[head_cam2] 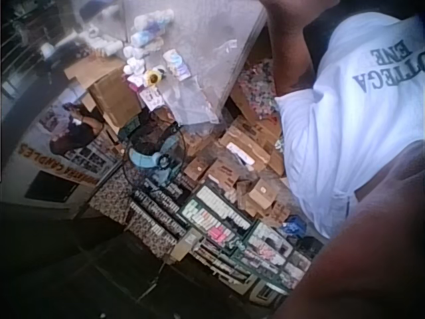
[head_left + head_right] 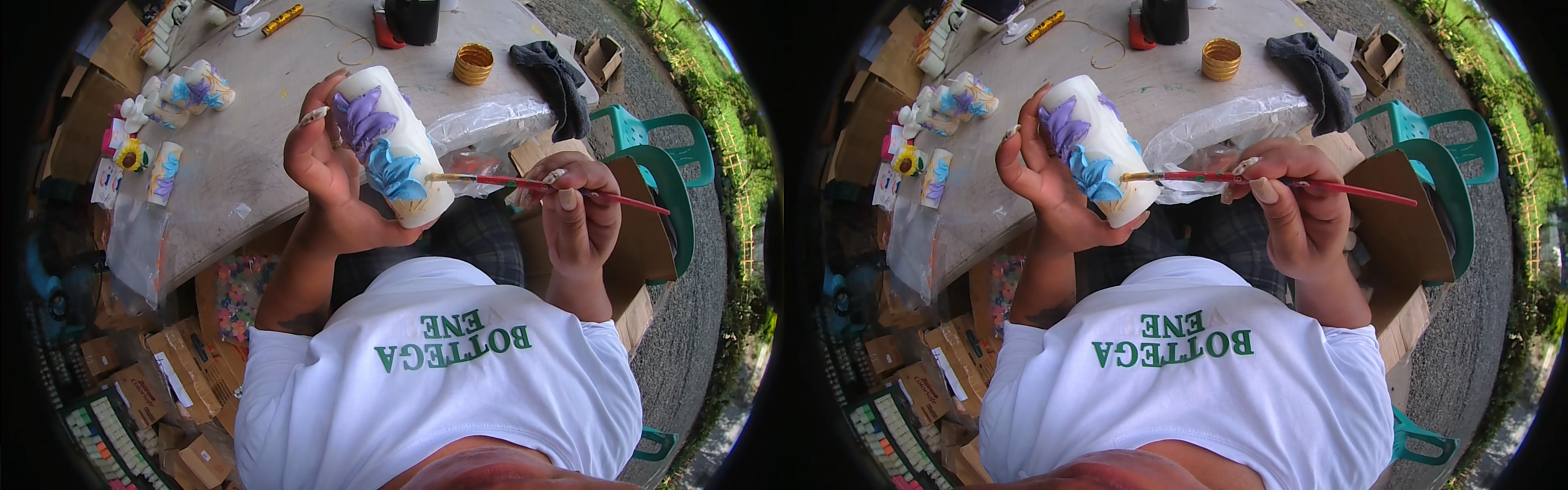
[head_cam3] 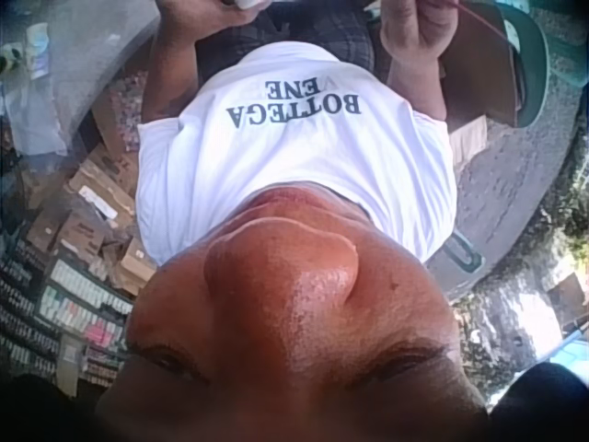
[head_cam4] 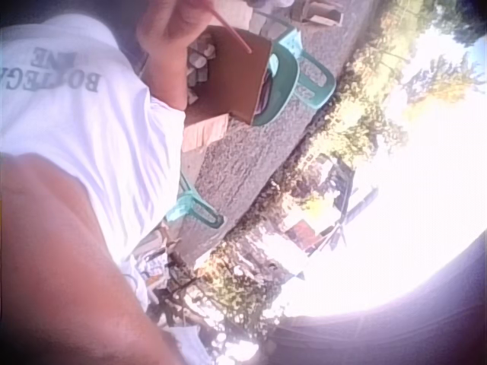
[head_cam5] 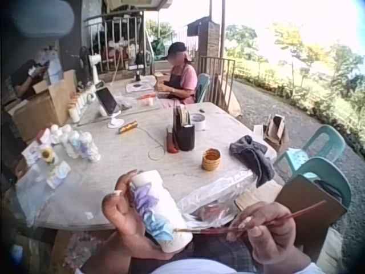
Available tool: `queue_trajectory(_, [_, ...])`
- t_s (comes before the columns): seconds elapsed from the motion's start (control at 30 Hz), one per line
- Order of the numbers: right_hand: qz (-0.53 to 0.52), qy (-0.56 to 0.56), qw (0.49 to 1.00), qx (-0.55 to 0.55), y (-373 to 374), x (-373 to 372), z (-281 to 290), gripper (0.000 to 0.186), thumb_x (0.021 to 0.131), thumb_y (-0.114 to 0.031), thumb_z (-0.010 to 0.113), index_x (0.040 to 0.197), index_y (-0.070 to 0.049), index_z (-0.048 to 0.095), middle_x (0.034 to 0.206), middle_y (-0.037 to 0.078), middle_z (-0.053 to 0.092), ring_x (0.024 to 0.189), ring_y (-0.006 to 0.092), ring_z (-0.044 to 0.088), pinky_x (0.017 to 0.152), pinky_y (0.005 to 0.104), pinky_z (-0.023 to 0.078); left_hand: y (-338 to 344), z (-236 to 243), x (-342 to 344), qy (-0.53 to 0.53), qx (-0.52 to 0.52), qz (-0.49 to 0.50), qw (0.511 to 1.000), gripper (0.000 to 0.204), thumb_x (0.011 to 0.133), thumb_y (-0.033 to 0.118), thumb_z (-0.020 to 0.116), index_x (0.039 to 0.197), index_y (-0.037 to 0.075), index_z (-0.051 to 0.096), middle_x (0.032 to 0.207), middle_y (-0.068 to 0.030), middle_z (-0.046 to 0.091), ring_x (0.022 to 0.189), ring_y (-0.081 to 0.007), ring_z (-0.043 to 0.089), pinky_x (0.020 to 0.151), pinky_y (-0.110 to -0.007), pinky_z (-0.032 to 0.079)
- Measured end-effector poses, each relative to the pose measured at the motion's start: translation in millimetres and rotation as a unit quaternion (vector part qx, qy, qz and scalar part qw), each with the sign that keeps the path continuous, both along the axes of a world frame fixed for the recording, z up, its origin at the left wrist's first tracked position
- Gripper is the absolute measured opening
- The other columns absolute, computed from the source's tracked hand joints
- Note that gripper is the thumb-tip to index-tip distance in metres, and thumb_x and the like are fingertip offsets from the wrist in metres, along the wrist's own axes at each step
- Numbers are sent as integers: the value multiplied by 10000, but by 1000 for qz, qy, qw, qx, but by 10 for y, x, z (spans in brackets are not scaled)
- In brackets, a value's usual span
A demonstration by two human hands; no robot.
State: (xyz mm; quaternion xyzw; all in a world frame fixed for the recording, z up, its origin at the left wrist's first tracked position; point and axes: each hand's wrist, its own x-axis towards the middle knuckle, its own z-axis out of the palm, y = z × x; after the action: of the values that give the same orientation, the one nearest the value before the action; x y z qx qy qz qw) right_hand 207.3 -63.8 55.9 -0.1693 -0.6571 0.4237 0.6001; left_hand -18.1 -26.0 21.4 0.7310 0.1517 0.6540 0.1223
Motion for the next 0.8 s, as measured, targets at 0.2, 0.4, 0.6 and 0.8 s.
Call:
queue_trajectory(0.2, [-3,16,1000,-11,40,-14,-15,114,879,-20,468,983,28,475,942,155,524,766,169,575,710,272,485,5,-14,-10,-5,2,-8,1000,1103,485,190,821,1295,221,73,1284,-281,205,1110,-327,401,857,-405,435])
queue_trajectory(0.4, [-12,34,999,0,49,4,-36,119,880,-25,470,985,29,483,948,155,525,768,171,574,702,271,480,-36,-7,-12,18,-19,-8,1000,1137,496,191,809,1304,226,10,1342,-252,155,1165,-322,359,900,-399,396])
queue_trajectory(0.6, [-7,43,999,-16,61,-21,-9,131,881,-29,468,994,34,487,962,154,530,777,177,574,701,273,480,-26,-79,7,10,-28,-50,998,1113,430,119,821,1285,198,113,1310,-282,181,1174,-341,346,907,-423,399])
queue_trajectory(0.8, [20,49,998,-46,119,-16,4,135,881,-35,473,993,39,489,961,153,532,783,182,577,694,283,487,-75,-28,16,31,-46,-81,995,1095,421,77,817,1278,200,146,1324,-282,172,1206,-350,314,926,-427,381])
